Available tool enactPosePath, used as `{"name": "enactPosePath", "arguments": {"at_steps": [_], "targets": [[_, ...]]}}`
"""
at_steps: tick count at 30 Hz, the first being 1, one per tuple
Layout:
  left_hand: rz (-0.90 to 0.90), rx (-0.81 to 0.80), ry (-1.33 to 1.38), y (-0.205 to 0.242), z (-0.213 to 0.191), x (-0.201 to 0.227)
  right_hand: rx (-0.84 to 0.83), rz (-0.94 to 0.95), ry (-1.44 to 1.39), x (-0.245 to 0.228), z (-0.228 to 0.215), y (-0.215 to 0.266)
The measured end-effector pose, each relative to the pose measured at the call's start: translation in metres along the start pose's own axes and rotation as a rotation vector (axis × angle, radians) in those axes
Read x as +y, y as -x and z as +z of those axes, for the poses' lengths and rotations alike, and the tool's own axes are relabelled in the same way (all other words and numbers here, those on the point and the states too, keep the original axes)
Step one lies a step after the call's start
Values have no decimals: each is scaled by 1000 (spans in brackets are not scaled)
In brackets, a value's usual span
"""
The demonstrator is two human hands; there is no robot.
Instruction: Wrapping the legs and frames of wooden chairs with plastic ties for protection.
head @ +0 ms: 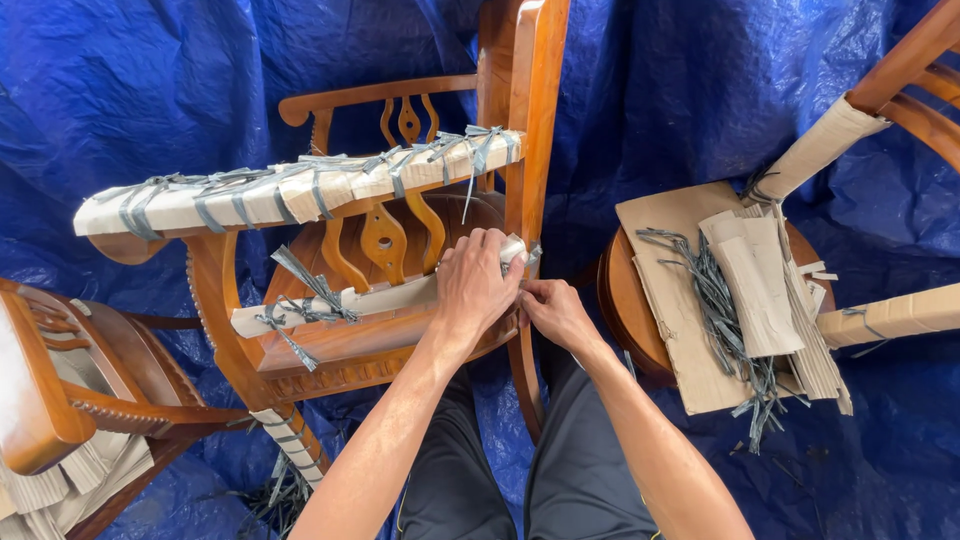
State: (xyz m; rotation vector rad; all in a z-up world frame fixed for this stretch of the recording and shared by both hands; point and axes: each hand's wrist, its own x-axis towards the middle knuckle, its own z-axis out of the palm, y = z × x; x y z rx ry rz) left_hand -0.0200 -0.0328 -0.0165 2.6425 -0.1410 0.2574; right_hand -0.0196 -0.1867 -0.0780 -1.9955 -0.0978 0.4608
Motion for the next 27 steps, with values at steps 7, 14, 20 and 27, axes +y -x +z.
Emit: {"name": "enactPosePath", "arguments": {"at_steps": [7,14,20,27], "targets": [[1,95,16,0,19,-13,-28,151,-464,20,16,-27],[25,-3,-14,-3,13,-14,75,146,-525,6,20,-26],[39,-75,-68,-3,8,-12,167,48,-549,15,34,-30],[69,-71,-110,-2,21,-21,-22,194,-808,8,16,-25]]}}
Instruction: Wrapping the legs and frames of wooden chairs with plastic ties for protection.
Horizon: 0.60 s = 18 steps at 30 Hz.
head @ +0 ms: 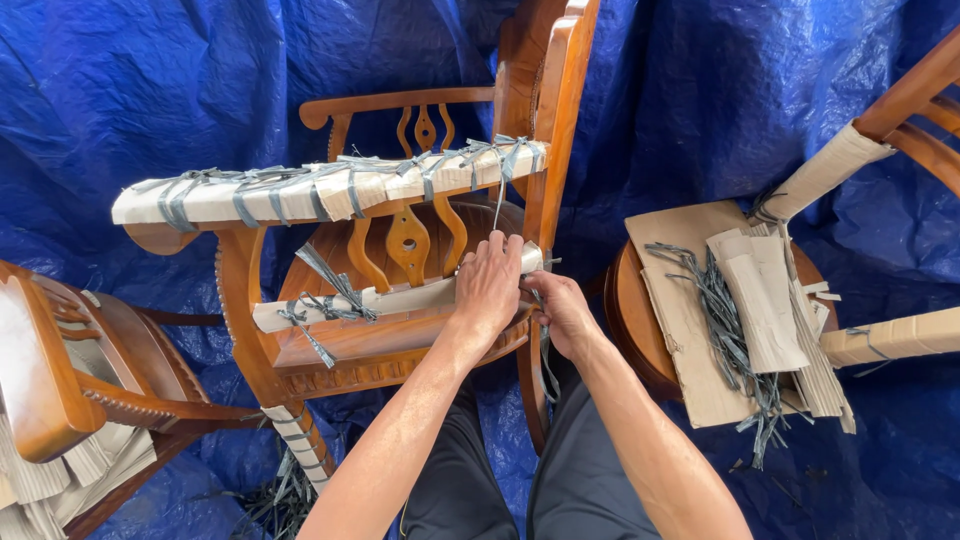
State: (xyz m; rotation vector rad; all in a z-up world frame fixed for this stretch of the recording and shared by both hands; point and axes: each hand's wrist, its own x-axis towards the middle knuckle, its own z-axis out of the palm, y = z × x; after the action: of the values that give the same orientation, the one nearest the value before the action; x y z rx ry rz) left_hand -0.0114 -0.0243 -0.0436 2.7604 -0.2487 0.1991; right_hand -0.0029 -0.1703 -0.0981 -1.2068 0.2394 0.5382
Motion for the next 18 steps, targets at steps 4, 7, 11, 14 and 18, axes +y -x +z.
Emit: {"name": "enactPosePath", "arguments": {"at_steps": [4,7,11,14,18], "targets": [[-6,-28,1,-2,-2,1,51,75,-156,-17,19,20],[-24,-40,29,-5,-6,4,19,94,-271,-8,20,13],[-94,-109,71,-12,-18,9,38,73,-302,0,24,7],[-173,-186,131,-19,-31,14,-4,79,-346,6,17,0],[-256,-174,227,-26,-12,2,12,128,-329,-12,26,11]]}}
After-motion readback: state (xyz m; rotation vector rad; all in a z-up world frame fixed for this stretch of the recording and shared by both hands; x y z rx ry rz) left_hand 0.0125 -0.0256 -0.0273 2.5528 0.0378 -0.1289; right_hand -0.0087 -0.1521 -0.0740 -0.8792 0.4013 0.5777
